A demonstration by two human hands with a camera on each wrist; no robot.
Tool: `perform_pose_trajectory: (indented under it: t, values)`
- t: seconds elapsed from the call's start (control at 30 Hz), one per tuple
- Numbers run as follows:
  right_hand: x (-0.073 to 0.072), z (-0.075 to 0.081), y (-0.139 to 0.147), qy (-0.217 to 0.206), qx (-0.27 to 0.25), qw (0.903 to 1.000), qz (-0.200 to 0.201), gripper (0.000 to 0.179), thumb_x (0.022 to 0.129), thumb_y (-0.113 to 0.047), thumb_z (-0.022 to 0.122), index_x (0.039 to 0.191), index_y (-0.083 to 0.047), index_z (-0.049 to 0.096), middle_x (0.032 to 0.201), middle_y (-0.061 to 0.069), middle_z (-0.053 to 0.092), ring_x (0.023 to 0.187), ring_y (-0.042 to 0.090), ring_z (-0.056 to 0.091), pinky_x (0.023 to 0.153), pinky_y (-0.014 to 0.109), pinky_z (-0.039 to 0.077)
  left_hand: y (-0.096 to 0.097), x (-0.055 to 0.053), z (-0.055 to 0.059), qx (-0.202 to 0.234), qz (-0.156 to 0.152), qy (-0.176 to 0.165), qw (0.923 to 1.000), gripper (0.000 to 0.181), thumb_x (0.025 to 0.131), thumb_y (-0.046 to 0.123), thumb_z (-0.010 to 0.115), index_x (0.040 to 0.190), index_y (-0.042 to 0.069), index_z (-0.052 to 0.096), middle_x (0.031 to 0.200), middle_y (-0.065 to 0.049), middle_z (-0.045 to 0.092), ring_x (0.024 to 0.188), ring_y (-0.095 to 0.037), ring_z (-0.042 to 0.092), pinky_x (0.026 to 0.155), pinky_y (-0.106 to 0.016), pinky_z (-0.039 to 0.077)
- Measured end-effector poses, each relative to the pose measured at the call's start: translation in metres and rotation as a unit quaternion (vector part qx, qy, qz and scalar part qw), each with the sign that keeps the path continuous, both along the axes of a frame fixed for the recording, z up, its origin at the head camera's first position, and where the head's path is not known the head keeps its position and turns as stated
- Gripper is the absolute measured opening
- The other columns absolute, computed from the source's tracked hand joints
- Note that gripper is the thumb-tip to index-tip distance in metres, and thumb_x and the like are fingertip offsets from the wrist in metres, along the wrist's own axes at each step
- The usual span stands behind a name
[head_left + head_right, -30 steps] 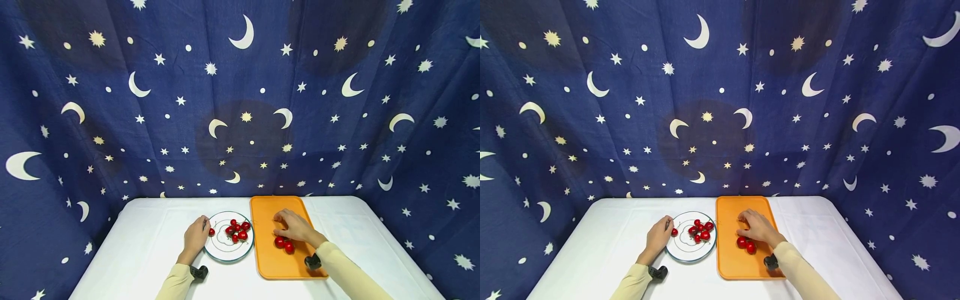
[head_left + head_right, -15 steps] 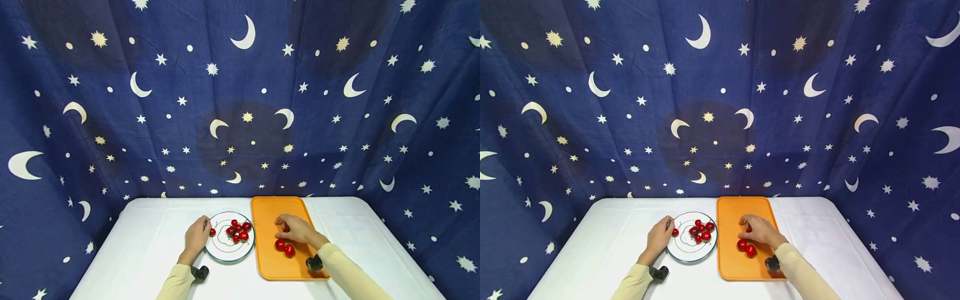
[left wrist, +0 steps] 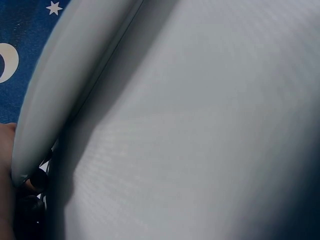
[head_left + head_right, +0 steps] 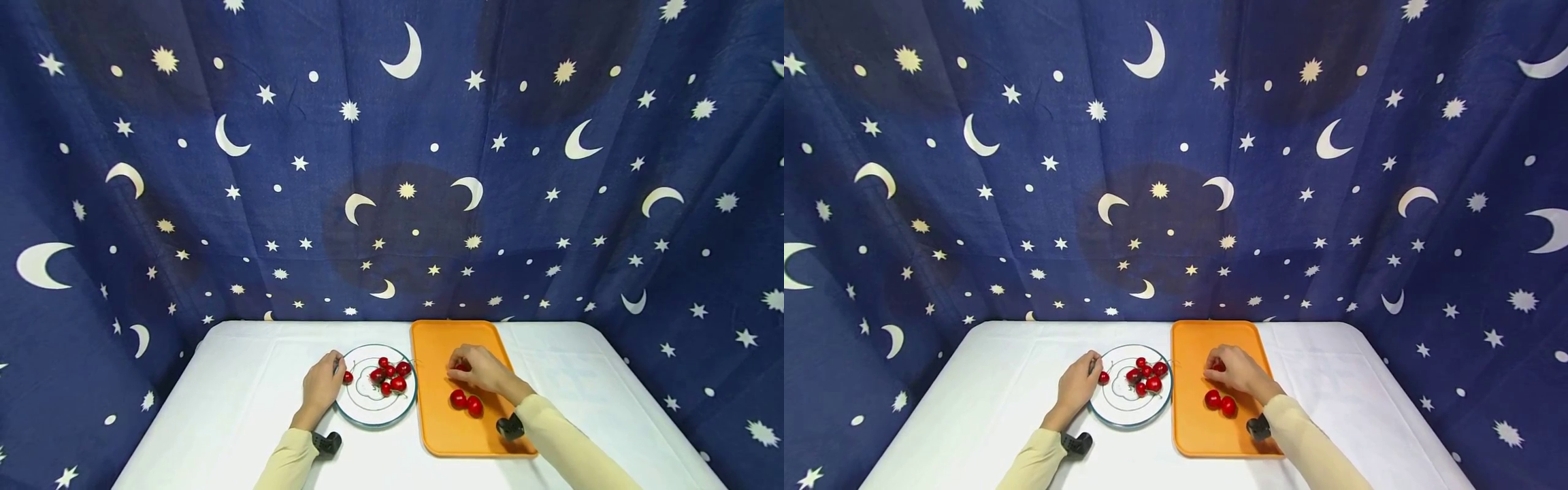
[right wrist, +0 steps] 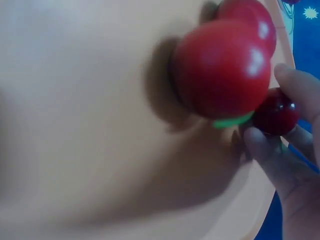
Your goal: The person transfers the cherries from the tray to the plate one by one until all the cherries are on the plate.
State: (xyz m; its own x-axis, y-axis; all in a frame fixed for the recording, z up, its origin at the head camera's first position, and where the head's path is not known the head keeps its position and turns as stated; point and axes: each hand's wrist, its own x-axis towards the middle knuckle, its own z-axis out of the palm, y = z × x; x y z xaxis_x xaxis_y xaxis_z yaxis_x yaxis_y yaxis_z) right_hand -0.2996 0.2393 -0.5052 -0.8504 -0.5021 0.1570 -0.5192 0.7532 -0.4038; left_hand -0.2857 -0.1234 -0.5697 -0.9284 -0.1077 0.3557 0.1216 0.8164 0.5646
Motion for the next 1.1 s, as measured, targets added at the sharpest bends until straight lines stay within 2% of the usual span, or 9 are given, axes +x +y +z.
perform_pose_trajectory:
  t: [0.17,0.27,0.43,0.57,0.73,0.87,0.97,1.1]
  values:
    - [-0.002,-0.003,-0.007,0.036,-0.003,0.9993,0.001,0.013,0.087,-0.022,0.082,0.089,-0.013,0.072,0.083,0.000,0.065,0.075,0.009,0.056,0.071,0.022,0.049,0.000,0.000,0.001,0.003,-0.001,-0.001,1.0000,0.014,0.099,0.021,0.058,0.098,0.012,0.069,0.092,-0.007,0.074,0.081,-0.033,0.072,0.069,-0.046,0.052]
    - [-0.003,-0.004,-0.011,0.044,-0.005,0.9990,-0.005,0.014,0.087,-0.021,0.081,0.092,-0.011,0.072,0.088,0.002,0.065,0.078,0.009,0.056,0.073,0.023,0.051,-0.001,-0.001,0.000,0.002,-0.001,0.000,1.0000,0.014,0.099,0.021,0.059,0.098,0.012,0.069,0.092,-0.007,0.074,0.081,-0.033,0.072,0.069,-0.046,0.052]
    - [-0.005,-0.004,-0.018,0.039,-0.008,0.9991,-0.015,0.019,0.089,-0.022,0.080,0.101,-0.009,0.073,0.096,0.003,0.066,0.080,0.008,0.053,0.074,0.021,0.051,0.000,-0.001,-0.001,0.004,0.001,0.004,1.0000,0.015,0.099,0.022,0.058,0.098,0.012,0.069,0.094,-0.008,0.075,0.083,-0.035,0.073,0.070,-0.048,0.053]
    - [-0.005,-0.003,-0.024,0.033,-0.016,0.9993,-0.005,0.025,0.089,-0.015,0.079,0.112,-0.005,0.073,0.104,0.006,0.065,0.081,0.009,0.054,0.073,0.020,0.052,0.000,0.000,-0.002,0.006,0.002,0.011,0.9999,0.014,0.098,0.022,0.058,0.097,0.012,0.069,0.093,-0.008,0.075,0.082,-0.035,0.073,0.070,-0.049,0.053]
    - [-0.004,-0.003,-0.030,0.025,-0.015,0.9996,-0.001,0.027,0.089,-0.012,0.078,0.115,-0.005,0.072,0.106,0.007,0.065,0.085,0.011,0.057,0.076,0.020,0.054,0.000,0.000,-0.002,0.006,0.004,0.026,0.9996,0.014,0.097,0.023,0.059,0.095,0.013,0.069,0.091,-0.007,0.075,0.079,-0.035,0.072,0.067,-0.050,0.052]
    - [-0.004,-0.002,-0.038,0.024,-0.022,0.9994,-0.013,0.030,0.091,-0.016,0.078,0.117,-0.008,0.069,0.108,0.005,0.067,0.088,0.013,0.061,0.080,0.025,0.056,-0.001,0.000,-0.001,0.007,0.002,0.007,0.9999,0.015,0.099,0.023,0.058,0.097,0.013,0.069,0.094,-0.007,0.075,0.083,-0.035,0.073,0.070,-0.049,0.053]
    - [-0.004,-0.002,-0.044,0.040,-0.040,0.9983,-0.014,0.031,0.091,-0.018,0.077,0.119,-0.009,0.066,0.111,0.004,0.069,0.091,0.015,0.065,0.083,0.030,0.058,-0.001,0.000,0.000,0.004,0.000,-0.004,1.0000,0.016,0.100,0.024,0.057,0.099,0.013,0.069,0.095,-0.007,0.075,0.084,-0.034,0.073,0.071,-0.048,0.054]
    - [-0.003,0.000,-0.053,0.058,-0.055,0.9968,-0.003,0.030,0.092,-0.018,0.077,0.118,-0.009,0.066,0.111,0.004,0.070,0.093,0.018,0.068,0.087,0.034,0.059,0.000,-0.001,0.000,0.006,0.002,-0.001,1.0000,0.016,0.100,0.024,0.058,0.098,0.013,0.069,0.095,-0.007,0.075,0.084,-0.035,0.073,0.071,-0.048,0.053]
